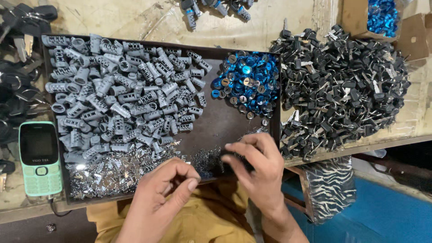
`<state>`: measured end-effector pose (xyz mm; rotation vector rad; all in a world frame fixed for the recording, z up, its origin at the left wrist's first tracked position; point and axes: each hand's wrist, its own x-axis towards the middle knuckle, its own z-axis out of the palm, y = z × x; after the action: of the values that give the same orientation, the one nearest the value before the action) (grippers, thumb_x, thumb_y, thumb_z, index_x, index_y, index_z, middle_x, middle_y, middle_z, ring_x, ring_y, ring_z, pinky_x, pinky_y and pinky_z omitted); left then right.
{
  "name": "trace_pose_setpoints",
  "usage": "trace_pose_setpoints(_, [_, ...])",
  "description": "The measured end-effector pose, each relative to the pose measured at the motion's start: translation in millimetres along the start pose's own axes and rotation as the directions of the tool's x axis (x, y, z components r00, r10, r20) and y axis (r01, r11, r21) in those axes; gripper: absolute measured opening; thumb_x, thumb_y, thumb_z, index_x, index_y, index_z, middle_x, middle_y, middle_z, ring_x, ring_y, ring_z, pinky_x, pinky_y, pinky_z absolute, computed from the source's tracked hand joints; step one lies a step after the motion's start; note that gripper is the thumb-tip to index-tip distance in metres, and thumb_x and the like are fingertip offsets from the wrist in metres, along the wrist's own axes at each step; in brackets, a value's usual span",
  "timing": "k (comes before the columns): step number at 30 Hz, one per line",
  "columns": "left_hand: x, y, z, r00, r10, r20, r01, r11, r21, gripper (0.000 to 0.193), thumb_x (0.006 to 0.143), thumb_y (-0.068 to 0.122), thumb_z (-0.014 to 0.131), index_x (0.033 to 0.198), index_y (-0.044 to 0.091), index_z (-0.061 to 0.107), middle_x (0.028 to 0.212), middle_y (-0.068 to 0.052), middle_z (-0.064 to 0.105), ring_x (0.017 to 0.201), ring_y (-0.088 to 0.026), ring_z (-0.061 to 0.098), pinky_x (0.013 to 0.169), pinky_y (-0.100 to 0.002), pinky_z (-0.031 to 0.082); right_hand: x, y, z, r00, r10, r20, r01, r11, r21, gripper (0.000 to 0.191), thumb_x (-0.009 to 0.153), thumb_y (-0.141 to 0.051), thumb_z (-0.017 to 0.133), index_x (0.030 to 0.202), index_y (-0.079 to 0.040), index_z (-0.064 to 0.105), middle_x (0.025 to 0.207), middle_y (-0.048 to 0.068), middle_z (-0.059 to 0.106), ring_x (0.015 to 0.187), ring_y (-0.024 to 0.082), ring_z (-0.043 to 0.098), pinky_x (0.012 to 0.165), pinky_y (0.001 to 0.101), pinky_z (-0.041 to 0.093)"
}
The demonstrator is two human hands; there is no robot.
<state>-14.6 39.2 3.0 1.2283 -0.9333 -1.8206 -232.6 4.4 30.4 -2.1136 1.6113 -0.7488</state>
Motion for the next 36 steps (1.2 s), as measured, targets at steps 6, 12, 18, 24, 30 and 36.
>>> trace_pose_setpoints(6, [1.7, -1.3, -8.2, 0.999, -0.005, -0.034, 0.009, 0.993, 0.116, 0.003, 0.093, 0.006, 0.063, 0.091, 0.005, 0.064, 0.073, 0.004, 0.049, 0.063, -0.004, 0.039, 0.053, -0.022, 0.033, 18.4, 12.1, 3.6, 0.995, -0.093, 0.048, 0.101, 0.971, -0.215, 0.021, 0.076, -0.010, 0.085, 0.095, -0.013, 0.076, 0.087, 0.002, 0.058, 0.082, 0.022, 0.056, 0.074, 0.0381, 0.037])
trace_pose_setpoints(12, [5.4, -4.6, -11.7, 0.999, 0.024, 0.037, -0.023, 0.999, -0.037, 0.009, 0.094, 0.002, 0.060, 0.086, 0.005, 0.056, 0.075, 0.005, 0.047, 0.065, -0.003, 0.038, 0.055, -0.022, 0.033, 34.0, 17.5, 9.5, 0.977, -0.171, 0.128, 0.196, 0.954, -0.227, 0.018, 0.074, -0.008, 0.082, 0.089, -0.012, 0.073, 0.083, 0.002, 0.058, 0.079, 0.023, 0.056, 0.072, 0.0400, 0.036])
trace_pose_setpoints(18, [17.6, -6.5, 4.2, 0.992, -0.104, 0.071, 0.118, 0.960, -0.253, 0.007, 0.092, 0.003, 0.066, 0.087, 0.003, 0.061, 0.073, 0.004, 0.053, 0.063, -0.002, 0.047, 0.054, -0.021, 0.039, 18.6, -4.8, 1.9, 0.989, 0.064, 0.131, -0.099, 0.956, 0.277, 0.010, 0.090, -0.001, 0.070, 0.097, -0.002, 0.063, 0.095, 0.009, 0.064, 0.082, 0.017, 0.063, 0.073, 0.0291, 0.051])
trace_pose_setpoints(24, [21.9, -5.6, 14.5, 0.993, -0.088, 0.085, 0.112, 0.931, -0.348, 0.005, 0.094, 0.005, 0.066, 0.092, 0.002, 0.063, 0.075, 0.006, 0.054, 0.066, -0.001, 0.046, 0.056, -0.020, 0.037, -18.1, -24.5, 16.2, 0.995, 0.088, 0.038, -0.094, 0.827, 0.555, 0.009, 0.096, -0.003, 0.070, 0.101, 0.000, 0.064, 0.102, 0.013, 0.069, 0.089, 0.019, 0.068, 0.078, 0.0286, 0.055])
trace_pose_setpoints(30, [17.8, 3.0, 11.4, 0.992, -0.078, 0.097, 0.103, 0.950, -0.295, 0.004, 0.096, 0.005, 0.067, 0.093, 0.002, 0.066, 0.075, 0.004, 0.059, 0.065, -0.002, 0.050, 0.056, -0.020, 0.041, -11.4, -19.8, 15.3, 0.999, -0.040, -0.018, 0.043, 0.849, 0.526, 0.010, 0.094, -0.001, 0.071, 0.102, 0.000, 0.065, 0.099, 0.013, 0.069, 0.089, 0.021, 0.069, 0.081, 0.0307, 0.058])
trace_pose_setpoints(36, [13.3, 6.1, 5.7, 0.985, -0.122, 0.121, 0.155, 0.935, -0.320, 0.005, 0.096, 0.005, 0.069, 0.094, 0.000, 0.070, 0.076, 0.000, 0.065, 0.063, -0.004, 0.056, 0.053, -0.022, 0.045, -13.2, -17.5, 12.7, 0.994, -0.100, -0.045, 0.109, 0.868, 0.485, 0.014, 0.091, 0.003, 0.075, 0.102, 0.001, 0.065, 0.097, 0.014, 0.071, 0.087, 0.021, 0.071, 0.082, 0.0326, 0.060])
